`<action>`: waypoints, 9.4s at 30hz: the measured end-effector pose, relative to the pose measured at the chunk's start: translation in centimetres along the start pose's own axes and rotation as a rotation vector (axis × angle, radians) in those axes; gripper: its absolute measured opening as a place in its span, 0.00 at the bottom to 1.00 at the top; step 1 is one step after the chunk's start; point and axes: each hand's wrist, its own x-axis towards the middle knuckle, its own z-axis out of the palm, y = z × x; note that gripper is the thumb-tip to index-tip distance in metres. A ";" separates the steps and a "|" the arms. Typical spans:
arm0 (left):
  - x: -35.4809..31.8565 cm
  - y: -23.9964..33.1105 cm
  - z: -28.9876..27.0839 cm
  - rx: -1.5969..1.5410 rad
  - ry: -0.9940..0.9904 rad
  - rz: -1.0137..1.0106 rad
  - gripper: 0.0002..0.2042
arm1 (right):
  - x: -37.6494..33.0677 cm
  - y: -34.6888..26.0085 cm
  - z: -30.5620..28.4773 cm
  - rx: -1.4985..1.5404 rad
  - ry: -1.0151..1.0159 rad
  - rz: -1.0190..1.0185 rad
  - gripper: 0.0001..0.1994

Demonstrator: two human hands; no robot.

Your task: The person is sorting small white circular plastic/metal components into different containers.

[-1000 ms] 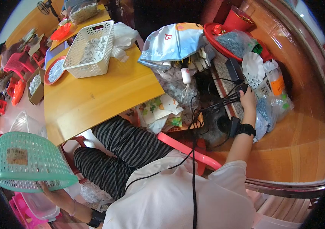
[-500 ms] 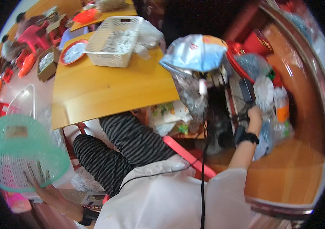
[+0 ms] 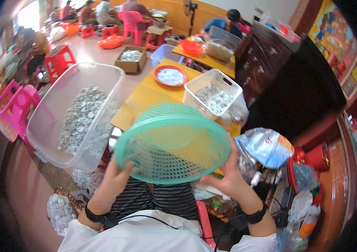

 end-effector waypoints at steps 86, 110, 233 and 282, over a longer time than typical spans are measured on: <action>-5.6 10.1 -29.5 1.347 0.833 -0.184 0.20 | 12.5 -3.0 14.6 -0.221 -0.447 -0.752 0.34; -17.9 3.7 -17.5 0.482 1.040 -0.088 0.12 | 6.8 1.4 17.0 -0.424 -0.357 -0.925 0.18; -9.6 19.8 -25.8 0.405 0.316 0.033 0.34 | 19.4 -18.6 15.8 -0.636 0.316 -1.138 0.21; -8.9 22.1 -23.1 0.445 0.340 -0.073 0.32 | 18.7 -13.9 21.2 -0.823 -0.052 -0.882 0.34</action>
